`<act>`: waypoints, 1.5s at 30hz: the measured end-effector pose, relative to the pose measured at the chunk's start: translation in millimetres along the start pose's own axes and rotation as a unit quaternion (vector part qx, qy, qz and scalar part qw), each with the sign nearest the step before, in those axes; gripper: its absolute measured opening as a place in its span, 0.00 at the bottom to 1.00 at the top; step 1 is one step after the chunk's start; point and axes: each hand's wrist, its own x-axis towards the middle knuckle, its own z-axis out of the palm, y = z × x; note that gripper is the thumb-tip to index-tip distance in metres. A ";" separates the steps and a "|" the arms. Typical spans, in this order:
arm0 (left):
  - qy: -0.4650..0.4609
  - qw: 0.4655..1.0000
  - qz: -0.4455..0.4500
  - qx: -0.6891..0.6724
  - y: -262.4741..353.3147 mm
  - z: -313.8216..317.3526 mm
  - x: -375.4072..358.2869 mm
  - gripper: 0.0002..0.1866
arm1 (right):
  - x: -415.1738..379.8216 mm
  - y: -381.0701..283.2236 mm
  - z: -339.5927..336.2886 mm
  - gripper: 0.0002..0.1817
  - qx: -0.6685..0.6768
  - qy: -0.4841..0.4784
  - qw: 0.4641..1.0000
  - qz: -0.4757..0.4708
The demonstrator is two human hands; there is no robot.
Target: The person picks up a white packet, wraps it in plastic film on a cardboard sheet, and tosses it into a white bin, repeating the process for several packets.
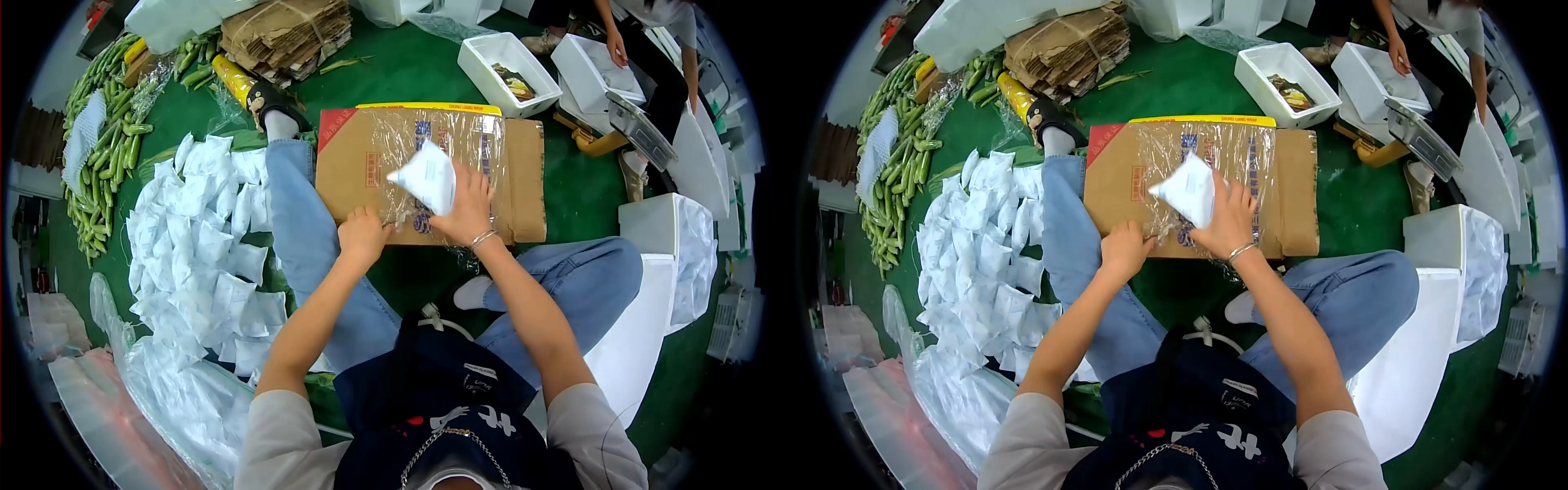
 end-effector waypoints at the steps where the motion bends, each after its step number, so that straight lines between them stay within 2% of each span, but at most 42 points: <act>1: 0.000 1.000 0.001 0.000 -2.4 1.9 2.0 0.18 | -4.0 7.9 5.8 0.58 -0.005 -0.011 1.000 -0.015; 3: -0.136 0.990 0.028 0.029 -10.2 3.2 2.1 0.15 | -18.5 18.9 12.3 0.58 -0.002 -0.007 1.000 -0.018; 4: -0.136 0.990 0.028 0.027 -20.9 0.2 2.4 0.15 | -22.9 22.1 13.1 0.59 -0.001 -0.001 1.000 -0.026; 5: -0.168 0.973 -0.038 -0.157 -34.5 -6.0 2.0 0.15 | -27.2 23.1 11.8 0.59 -0.004 -0.002 1.000 -0.028; 6: -0.194 0.916 -0.102 -0.335 -40.9 -8.4 1.1 0.16 | -32.3 23.1 10.6 0.58 -0.037 -0.016 0.998 -0.049; 7: -0.196 0.917 -0.101 -0.332 -39.3 -18.3 5.6 0.16 | -33.5 20.9 11.1 0.58 -0.067 -0.025 0.995 -0.067; 8: -0.194 0.883 -0.097 -0.415 -35.9 -36.6 12.8 0.15 | -31.8 18.3 12.0 0.58 -0.064 -0.022 0.996 -0.061; 11: -0.179 0.731 -0.086 -0.653 -11.4 -90.0 32.2 0.15 | -22.7 15.9 7.2 0.57 -0.139 -0.079 0.955 -0.250; 12: -0.171 0.667 -0.078 -0.721 -4.2 -96.2 40.5 0.15 | -16.8 15.0 6.5 0.57 -0.141 -0.076 0.956 -0.246; 13: -0.173 0.666 -0.074 -0.721 2.7 -85.8 49.0 0.15 | -12.1 12.5 5.8 0.56 -0.103 -0.114 0.956 -0.251; 14: -0.130 0.727 -0.040 -0.673 13.6 -69.2 57.6 0.15 | -8.7 11.6 3.3 0.55 -0.068 -0.154 0.951 -0.259; 15: -0.079 0.781 -0.006 -0.620 19.4 -56.8 66.8 0.16 | -8.2 10.2 3.0 0.55 -0.020 -0.189 0.962 -0.194; 16: -0.071 0.781 -0.001 -0.621 22.2 -61.4 65.7 0.16 | -6.0 12.3 0.4 0.55 -0.024 -0.185 0.962 -0.200; 17: 0.058 0.908 0.073 -0.409 22.0 -67.5 50.5 0.19 | -9.0 12.2 2.0 0.55 -0.053 -0.166 0.963 -0.203; 18: 0.177 0.961 0.139 -0.161 19.0 -70.3 33.2 0.22 | -15.2 11.1 5.8 0.55 -0.077 -0.152 0.964 -0.204; 19: 0.162 0.978 0.080 -0.103 11.7 -68.6 22.7 0.26 | -19.9 10.1 9.1 0.54 -0.085 -0.137 0.969 -0.187; 20: 0.157 0.979 0.081 -0.098 3.0 -69.0 17.7 0.26 | -21.0 10.2 11.9 0.54 -0.078 -0.137 0.970 -0.184; 21: -0.015 0.996 0.027 -0.087 -5.0 -69.9 12.1 0.26 | -21.0 11.5 13.1 0.54 -0.069 -0.126 0.973 -0.179; 22: -0.189 0.979 -0.031 -0.076 -10.1 -69.8 3.7 0.26 | -22.8 12.2 12.3 0.54 -0.060 -0.118 0.976 -0.173; 23: -0.190 0.978 -0.033 -0.077 -14.0 -64.0 -3.8 0.26 | -22.8 12.5 9.5 0.54 -0.056 -0.120 0.975 -0.179; 25: -0.241 0.901 -0.118 -0.340 -17.6 -56.0 -9.3 0.27 | -22.8 13.4 6.9 0.54 -0.058 -0.124 0.974 -0.183; 26: -0.239 0.902 -0.115 -0.340 -18.7 -58.8 -12.0 0.27 | -22.9 14.3 5.1 0.55 -0.060 -0.129 0.973 -0.184; 28: -0.259 0.823 -0.184 -0.471 -21.9 -69.3 -19.6 0.25 | -25.3 14.8 2.8 0.54 -0.064 -0.129 0.976 -0.162; 29: -0.262 0.824 -0.184 -0.468 -24.7 -77.0 -18.9 0.25 | -27.8 13.5 3.1 0.54 -0.065 -0.128 0.980 -0.140; 31: -0.267 0.656 -0.191 -0.680 -29.6 -89.4 -7.8 0.23 | -30.5 11.5 2.5 0.54 -0.083 -0.133 0.975 -0.158; 32: -0.271 0.656 -0.190 -0.678 -17.9 -84.0 1.0 0.23 | -31.4 11.5 1.3 0.54 -0.105 -0.139 0.968 -0.182; 34: -0.118 0.775 -0.107 -0.612 21.1 -60.7 21.2 0.19 | -24.7 9.0 -1.0 0.53 -0.091 -0.155 0.969 -0.172; 35: -0.116 0.774 -0.101 -0.614 24.0 -45.5 29.5 0.19 | -17.3 9.8 -3.0 0.52 -0.076 -0.168 0.969 -0.165; 36: -0.011 0.867 0.135 -0.480 24.3 -25.7 39.4 0.17 | -9.8 15.7 -2.3 0.52 -0.081 -0.163 0.970 -0.162; 37: 0.097 0.879 0.357 -0.302 25.8 -15.7 47.9 0.21 | -2.1 24.6 1.9 0.51 -0.025 -0.182 0.968 -0.171; 38: 0.096 0.876 0.365 -0.302 27.8 -25.7 51.8 0.21 | 6.1 30.2 4.6 0.49 0.033 -0.200 0.963 -0.178; 40: 0.025 0.909 0.411 -0.069 24.2 -43.9 51.9 0.36 | 22.7 38.5 6.9 0.46 0.073 -0.206 0.960 -0.174; 41: 0.010 0.904 0.423 -0.054 23.7 -41.0 59.8 0.46 | 24.9 39.7 6.6 0.44 0.114 -0.219 0.953 -0.177; 42: 0.009 0.902 0.428 -0.057 25.5 -40.4 64.2 0.46 | 18.6 38.7 6.6 0.44 0.113 -0.217 0.954 -0.172; 43: -0.009 0.905 0.423 -0.049 26.4 -40.4 67.5 0.45 | 5.9 28.0 2.9 0.42 0.211 -0.153 0.965 -0.016; 44: -0.023 0.907 0.418 -0.040 27.3 -41.5 71.8 0.45 | -7.8 16.2 1.9 0.40 0.301 -0.080 0.941 0.136; 45: -0.011 0.905 0.422 -0.053 30.9 -48.6 76.3 0.45 | -33.3 4.9 9.8 0.38 0.325 0.060 0.928 0.169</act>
